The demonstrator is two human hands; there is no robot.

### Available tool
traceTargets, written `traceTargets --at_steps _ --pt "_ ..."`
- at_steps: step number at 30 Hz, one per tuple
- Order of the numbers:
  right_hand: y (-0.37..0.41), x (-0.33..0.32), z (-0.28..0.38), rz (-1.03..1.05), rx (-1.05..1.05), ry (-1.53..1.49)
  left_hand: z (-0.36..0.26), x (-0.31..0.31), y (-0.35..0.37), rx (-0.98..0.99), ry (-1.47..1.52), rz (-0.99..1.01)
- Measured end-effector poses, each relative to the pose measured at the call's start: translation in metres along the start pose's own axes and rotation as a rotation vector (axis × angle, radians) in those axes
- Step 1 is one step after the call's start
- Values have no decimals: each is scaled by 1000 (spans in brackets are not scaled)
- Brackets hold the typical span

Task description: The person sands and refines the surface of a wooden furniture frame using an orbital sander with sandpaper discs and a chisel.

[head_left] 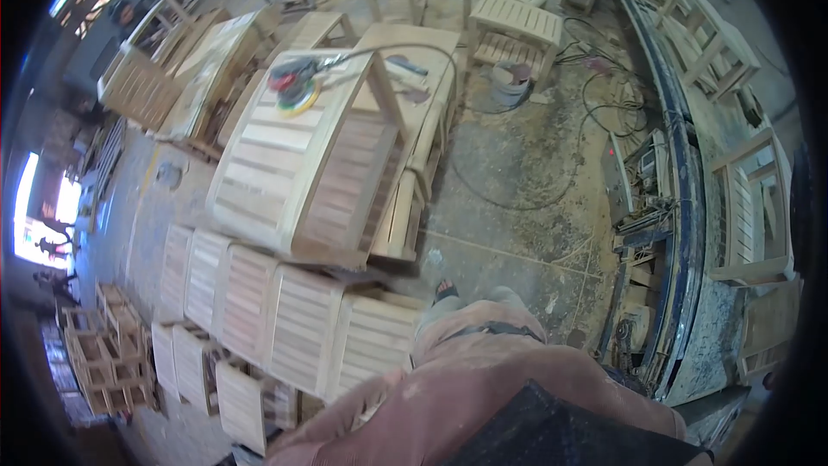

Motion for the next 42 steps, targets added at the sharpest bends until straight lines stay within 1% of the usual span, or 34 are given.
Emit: traceTargets --at_steps 4,7,10,14,18,19,21,24,26,28,30,32,33,34,35,36,37,38,39,40,41,42 --pt "-114 -134 136 -188 -273 -259 1 -39 -29 -20 213 -107" --pt "-187 -223 206 -204 -355 -372 3 -77 -57 -51 337 -193" --pt "-237 -289 248 -157 -376 -425 -5 -110 -79 -76 438 -255" --pt "-278 -331 277 -1 -388 -414 -33 -144 -92 -117 582 -327" --pt "-277 -353 282 227 -426 -381 -76 -172 -103 -142 704 -371" --pt "-272 -361 274 297 -431 -383 -86 -180 -108 -144 728 -381" --pt "-241 -378 238 487 -420 -393 -104 -191 -118 -146 769 -397" --pt "-175 -402 166 790 -324 -381 -127 -205 -124 -150 814 -404" --pt "-144 -420 128 925 -251 -354 -137 -214 -127 -143 824 -405" --pt "-123 -437 111 1029 -195 -302 -147 -221 -128 -126 815 -397" --pt "-120 -449 124 1098 -218 -181 -151 -233 -126 -104 785 -380" --pt "-127 -467 165 1160 -357 61 -158 -245 -119 -56 722 -339" --pt "-136 -463 164 1184 -387 475 -163 -254 -111 -27 681 -312" --pt "-148 -462 162 1171 -412 893 -167 -265 -102 8 636 -289" --pt "-183 -476 163 935 -266 1277 -172 -280 -89 43 587 -269" --pt "-223 -502 186 617 -287 1190 -172 -299 -71 66 528 -253" --pt "-254 -532 208 316 -317 1045 -168 -324 -50 37 511 -245" --pt "-240 -570 267 179 -241 1007 -166 -356 -22 14 475 -239" --pt "-266 -595 295 22 -349 849 -162 -387 8 -105 586 -204" --pt "-277 -623 335 -104 -362 726 -158 -425 34 -47 653 -337" --pt "-299 -641 368 -201 -450 675 -153 -456 56 11 719 -476" --pt "-307 -654 404 -205 -410 667 -150 -473 66 12 726 -490"
Point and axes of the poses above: each hand's wrist, its own y-axis away from the middle knuckle, its own x-axis out of the palm, z = x × y, the point moved 9 cm from there along -y, towards the middle knuckle, and after that the axes turned 15 degrees about z, right-handed, at the moved point
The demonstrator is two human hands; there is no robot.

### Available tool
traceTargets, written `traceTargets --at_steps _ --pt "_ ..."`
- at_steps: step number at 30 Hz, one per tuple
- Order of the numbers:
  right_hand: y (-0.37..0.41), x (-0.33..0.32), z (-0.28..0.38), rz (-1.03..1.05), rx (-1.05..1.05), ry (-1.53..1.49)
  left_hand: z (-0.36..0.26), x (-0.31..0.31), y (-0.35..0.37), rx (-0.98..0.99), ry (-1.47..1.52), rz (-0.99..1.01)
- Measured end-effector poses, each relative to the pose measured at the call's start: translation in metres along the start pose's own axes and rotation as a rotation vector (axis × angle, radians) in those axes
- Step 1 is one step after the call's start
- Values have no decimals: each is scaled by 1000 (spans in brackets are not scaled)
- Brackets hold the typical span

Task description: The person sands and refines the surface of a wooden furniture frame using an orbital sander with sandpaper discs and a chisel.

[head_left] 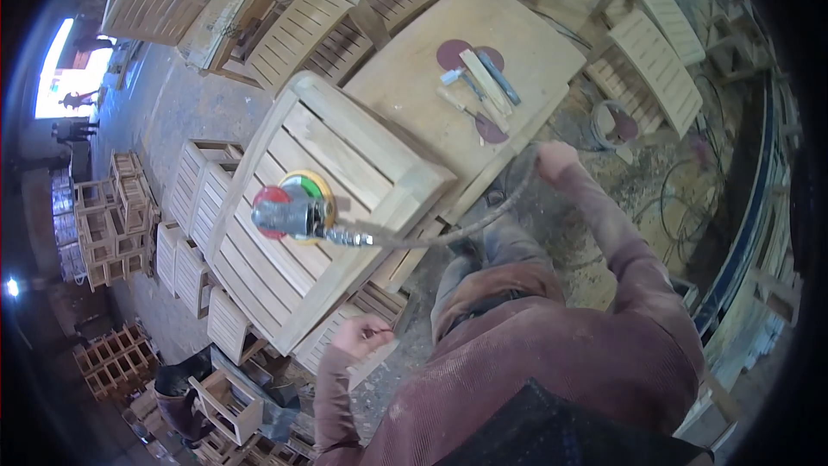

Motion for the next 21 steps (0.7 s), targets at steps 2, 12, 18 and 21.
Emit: traceTargets --at_steps 2,12,18,21 --pt "-58 -34 27 82 8 85 -17 -34 0 -18 228 -144" --pt "-323 -32 105 445 -271 823 59 90 -136 -364 546 -110" --pt "-388 -23 147 -157 -469 475 37 112 -179 -307 879 -243" --pt "-419 14 139 48 -385 610 34 109 -206 -279 810 -328"
Point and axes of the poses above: each hand's wrist, its own y-axis away from the middle knuckle, its own x-axis out of the palm, z = x × y, the point moved 9 cm from there along -y, towards the middle knuckle, and after that the axes turned 15 degrees about z, right-handed, at the moved point
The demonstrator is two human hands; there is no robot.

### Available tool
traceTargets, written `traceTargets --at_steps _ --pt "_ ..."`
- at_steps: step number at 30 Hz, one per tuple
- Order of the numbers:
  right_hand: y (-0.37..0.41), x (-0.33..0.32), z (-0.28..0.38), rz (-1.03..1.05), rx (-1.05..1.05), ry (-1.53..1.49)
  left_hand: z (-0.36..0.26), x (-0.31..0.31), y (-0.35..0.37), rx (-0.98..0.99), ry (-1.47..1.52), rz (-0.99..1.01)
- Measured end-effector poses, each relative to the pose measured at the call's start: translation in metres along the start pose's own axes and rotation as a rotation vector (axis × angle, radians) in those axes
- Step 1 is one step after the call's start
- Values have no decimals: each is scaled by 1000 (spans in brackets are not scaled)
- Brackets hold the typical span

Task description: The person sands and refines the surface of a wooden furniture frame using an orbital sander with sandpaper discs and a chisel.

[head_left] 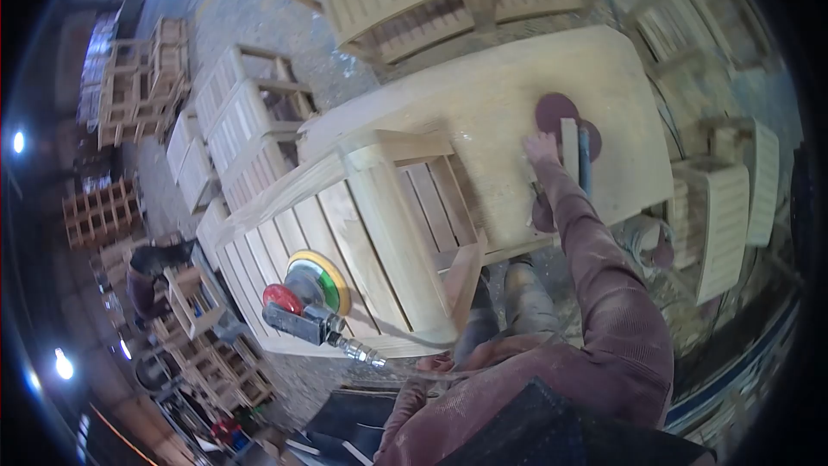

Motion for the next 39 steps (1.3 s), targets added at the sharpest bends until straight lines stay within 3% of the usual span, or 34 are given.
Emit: traceTargets --at_steps 3,4,6,7,9,10,12,14,15,16,18,20,22,27,29,31,33,34,35,37,39 --pt "-3 9 -6 -55 8 -122 0 4 -18 110 -99 -84" --pt "-1 13 -3 -53 -21 -103 -40 3 -1 -5 -54 -23" --pt "5 21 -23 4 89 -412 -49 3 2 50 -51 -26" --pt "15 7 -25 -1 76 -388 -57 4 2 104 -77 -16" --pt "67 12 -16 653 118 -1342 -111 -3 28 205 -36 -26" --pt "92 -11 -14 649 113 -1321 -138 1 41 305 -10 63" --pt "149 -64 16 666 -75 -1791 -197 -7 85 424 24 142" --pt "220 -127 39 595 -166 -1921 -252 -6 147 458 -291 332" --pt "253 -155 51 529 -254 -2063 -268 -13 171 597 -226 369" --pt "280 -170 64 545 -347 -2076 -284 -17 194 738 -159 400" --pt "332 -192 99 675 -555 -2134 -322 -36 230 949 -180 213" --pt "386 -210 137 821 -674 -2133 -351 -47 265 1220 -295 -346" --pt "430 -228 168 774 -743 -1983 -366 -37 275 1316 -386 -594" --pt "473 -235 221 680 -854 -1892 -332 -36 277 1444 -298 -786" --pt "481 -237 242 670 -929 -1695 -307 -36 285 1417 -345 -877" --pt "475 -232 257 755 -916 -1573 -283 -42 296 1399 -300 -904" --pt "494 -236 288 926 -1052 -1283 -254 -51 303 1383 -268 -910" --pt "495 -245 300 775 -980 -1176 -234 -66 302 1391 -152 -901" --pt "496 -252 313 771 -982 -1174 -214 -82 299 1399 -37 -888" --pt "495 -302 328 -48 -1011 -576 -166 -132 284 1377 300 -767" --pt "507 -341 352 -622 -1054 -378 -124 -196 288 1294 465 -892"
Point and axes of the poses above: each hand's wrist, its own y-axis away from the middle knuckle, its own x-axis out of the palm, z = x × y, the point moved 9 cm from there along -y, towards the middle knuckle, and after that the axes turned 15 degrees about z, right-handed, at the moved point
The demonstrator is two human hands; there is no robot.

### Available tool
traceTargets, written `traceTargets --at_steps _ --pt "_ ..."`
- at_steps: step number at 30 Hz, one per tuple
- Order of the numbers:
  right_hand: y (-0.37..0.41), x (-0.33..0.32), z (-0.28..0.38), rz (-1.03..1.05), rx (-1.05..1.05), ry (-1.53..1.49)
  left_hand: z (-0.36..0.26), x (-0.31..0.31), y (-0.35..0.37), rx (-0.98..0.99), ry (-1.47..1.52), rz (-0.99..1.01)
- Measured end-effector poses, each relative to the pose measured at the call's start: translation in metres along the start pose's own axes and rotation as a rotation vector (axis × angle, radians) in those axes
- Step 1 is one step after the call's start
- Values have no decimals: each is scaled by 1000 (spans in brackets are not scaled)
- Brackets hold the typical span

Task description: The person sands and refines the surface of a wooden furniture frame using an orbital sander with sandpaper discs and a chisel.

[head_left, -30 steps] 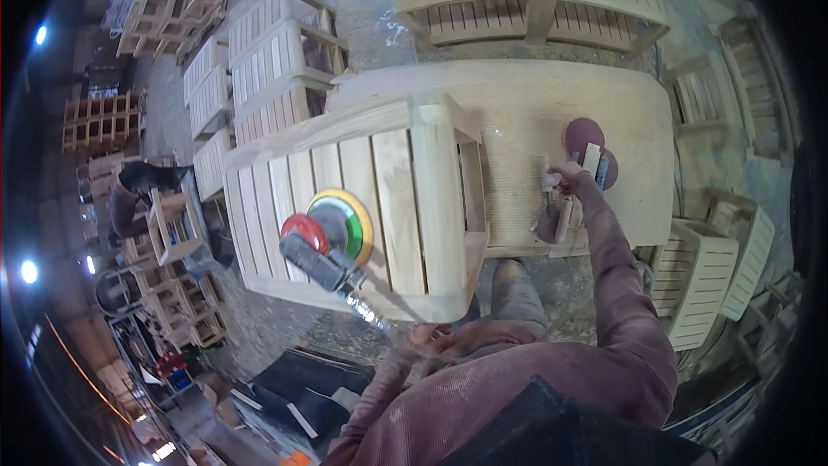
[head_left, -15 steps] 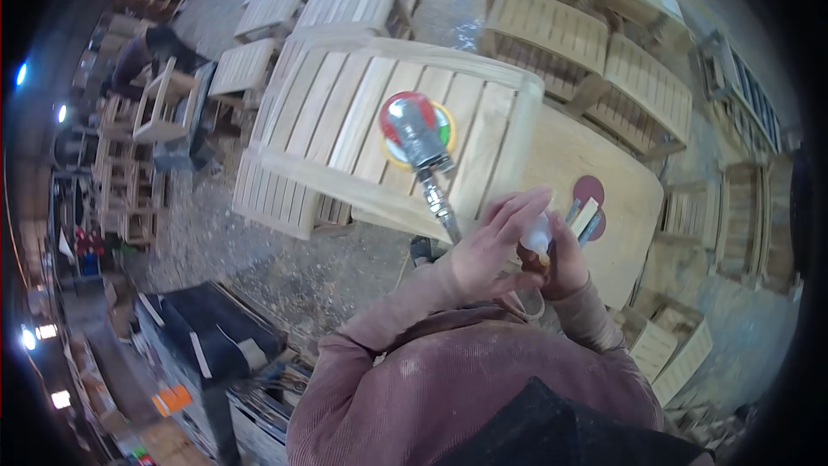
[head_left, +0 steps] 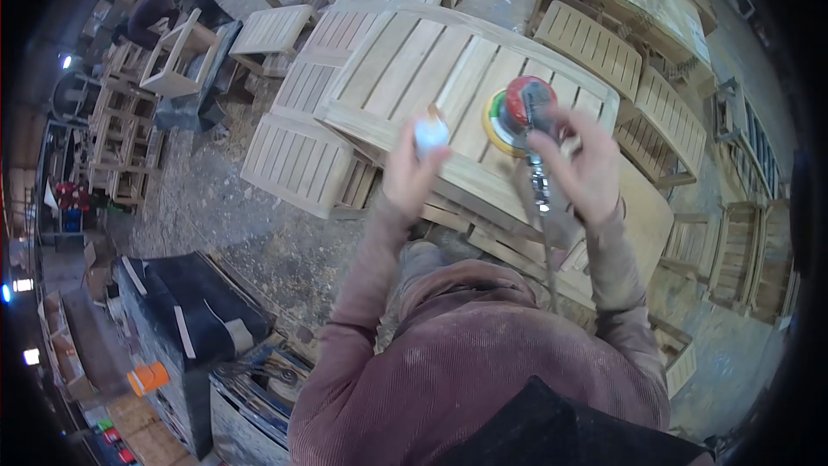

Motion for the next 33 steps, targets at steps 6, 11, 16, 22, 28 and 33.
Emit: traceTargets --at_steps 6,11,16,22,28,33 --pt "-80 69 -26 161 453 400 6 -135 -112 117 -634 60" --pt "-77 63 -40 -117 558 456 47 -154 -171 174 -934 292" --pt "-68 62 -34 -134 659 502 43 -139 -178 249 -1147 378" --pt "-71 62 -34 -135 715 521 46 -132 -180 104 -1274 478" --pt "-73 61 -27 -60 783 463 44 -131 -181 214 -1331 415" --pt "-67 61 -30 -82 778 473 45 -137 -181 180 -1168 392"
Point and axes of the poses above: each hand's wrist, its own y-axis away from the middle knuckle, its own x-axis out of the palm, z = x × y, the point moved 9 cm from there along -y, towards the middle knuckle, and after that the axes turned 15 degrees about z, right-handed, at the moved point
